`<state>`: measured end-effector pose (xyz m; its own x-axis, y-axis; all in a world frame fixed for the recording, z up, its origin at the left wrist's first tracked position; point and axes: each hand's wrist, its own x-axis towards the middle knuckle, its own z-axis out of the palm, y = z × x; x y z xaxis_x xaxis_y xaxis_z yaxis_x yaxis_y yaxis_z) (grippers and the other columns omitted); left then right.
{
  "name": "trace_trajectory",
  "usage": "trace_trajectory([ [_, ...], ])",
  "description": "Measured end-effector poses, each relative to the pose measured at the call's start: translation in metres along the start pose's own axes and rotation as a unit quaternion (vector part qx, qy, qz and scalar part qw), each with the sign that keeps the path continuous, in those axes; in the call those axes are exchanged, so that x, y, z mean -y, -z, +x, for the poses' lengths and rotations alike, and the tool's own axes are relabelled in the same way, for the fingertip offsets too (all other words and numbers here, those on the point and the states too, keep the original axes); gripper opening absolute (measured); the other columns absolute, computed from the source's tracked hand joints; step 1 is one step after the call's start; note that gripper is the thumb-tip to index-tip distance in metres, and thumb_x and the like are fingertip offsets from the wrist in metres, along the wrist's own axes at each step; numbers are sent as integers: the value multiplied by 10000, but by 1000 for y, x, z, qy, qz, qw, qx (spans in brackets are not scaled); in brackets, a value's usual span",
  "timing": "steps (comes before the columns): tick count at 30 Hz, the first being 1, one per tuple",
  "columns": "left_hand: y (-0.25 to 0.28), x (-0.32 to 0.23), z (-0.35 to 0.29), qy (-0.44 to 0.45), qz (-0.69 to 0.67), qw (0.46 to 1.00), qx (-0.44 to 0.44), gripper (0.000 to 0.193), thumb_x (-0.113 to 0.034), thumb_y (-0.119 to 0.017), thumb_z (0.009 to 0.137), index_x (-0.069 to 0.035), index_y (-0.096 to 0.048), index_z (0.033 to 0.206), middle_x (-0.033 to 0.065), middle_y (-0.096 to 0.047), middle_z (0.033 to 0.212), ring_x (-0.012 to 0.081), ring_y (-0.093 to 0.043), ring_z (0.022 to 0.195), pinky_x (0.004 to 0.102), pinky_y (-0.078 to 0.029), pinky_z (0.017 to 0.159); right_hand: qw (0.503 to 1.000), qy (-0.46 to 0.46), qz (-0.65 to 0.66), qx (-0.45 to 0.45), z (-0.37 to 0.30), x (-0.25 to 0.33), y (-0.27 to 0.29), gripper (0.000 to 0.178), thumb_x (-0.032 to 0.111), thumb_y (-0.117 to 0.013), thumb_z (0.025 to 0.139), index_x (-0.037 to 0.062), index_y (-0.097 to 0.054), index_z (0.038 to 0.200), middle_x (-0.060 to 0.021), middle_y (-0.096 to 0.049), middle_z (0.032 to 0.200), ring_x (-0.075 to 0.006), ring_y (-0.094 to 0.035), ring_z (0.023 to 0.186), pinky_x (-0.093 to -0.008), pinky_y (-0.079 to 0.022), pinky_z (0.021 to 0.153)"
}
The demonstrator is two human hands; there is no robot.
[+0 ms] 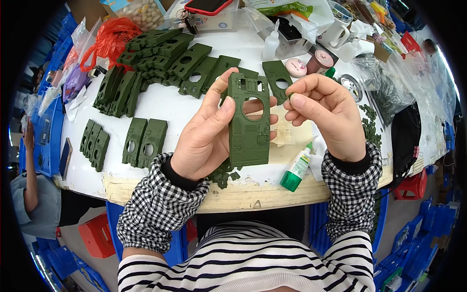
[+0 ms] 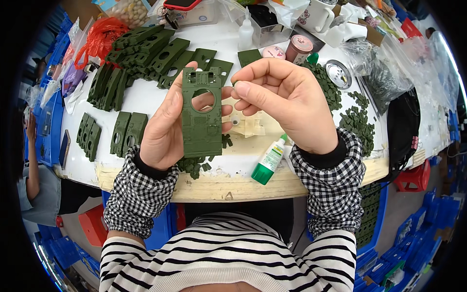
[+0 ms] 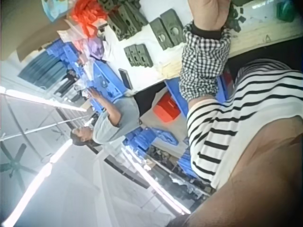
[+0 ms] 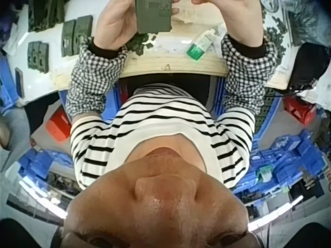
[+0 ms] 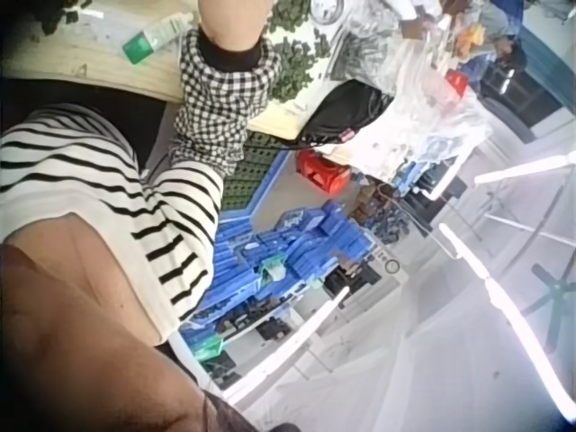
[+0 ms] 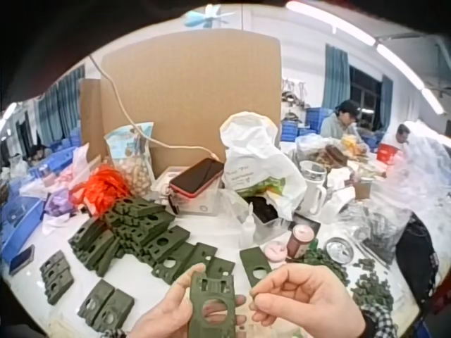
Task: Assembling plastic toy tanks by applying glue and joining parts at a workstation.
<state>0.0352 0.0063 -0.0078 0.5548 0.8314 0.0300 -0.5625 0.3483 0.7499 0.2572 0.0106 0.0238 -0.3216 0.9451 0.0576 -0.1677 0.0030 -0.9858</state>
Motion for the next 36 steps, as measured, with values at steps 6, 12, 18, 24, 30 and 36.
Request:
trace_trajectory([
  [6,3,3,-1,-6,-5,1000,25,632,-216,-474,1031,-111,-114,1540,179,-446,1418,302,-487,1304,451,-448,1043,999,-19,26,-8,0,0,-1,192,104,-659,931,-40,-638,1056,-92,-701,929,-135,-697,817,-225,-557,729],
  [12,-1,10,-5,25,16,999,33,626,-103,-506,1005,-78,-185,1543,121,-460,1413,209,-505,1275,366,-451,1027,1000,-6,-27,-3,-5,4,-11,173,91,-666,925,-47,-630,1024,-67,-682,892,-121,-682,786,-203,-532,690],
  [18,-6,13,-6,21,40,999,21,659,-55,-541,978,-70,-199,1541,90,-471,1377,145,-481,1238,307,-449,990,969,107,-224,-13,-7,-6,-22,74,42,-711,820,3,-679,875,-91,-529,1126,-176,-485,1099,-328,-358,994],
  [24,-5,14,-5,14,68,997,24,657,-52,-559,966,-71,-223,1531,81,-462,1369,133,-486,1190,292,-449,970,948,156,-272,-46,-7,-15,-25,81,83,-721,805,19,-681,834,-111,-539,1140,-205,-472,1152,-359,-308,1042],
  [30,-7,14,-5,12,66,998,17,662,-31,-560,960,-69,-223,1529,76,-468,1357,129,-487,1169,284,-454,946,947,168,-269,-57,-5,-20,-26,79,102,-720,792,35,-682,812,-121,-558,1126,-221,-485,1134,-365,-331,1012],
  [36,-4,16,-6,10,62,998,29,665,-19,-561,957,-66,-222,1527,77,-462,1366,136,-482,1185,294,-447,965,940,180,-281,-67,-4,-23,-25,91,122,-725,775,46,-689,809,-114,-576,1093,-232,-505,1089,-361,-365,972],
])
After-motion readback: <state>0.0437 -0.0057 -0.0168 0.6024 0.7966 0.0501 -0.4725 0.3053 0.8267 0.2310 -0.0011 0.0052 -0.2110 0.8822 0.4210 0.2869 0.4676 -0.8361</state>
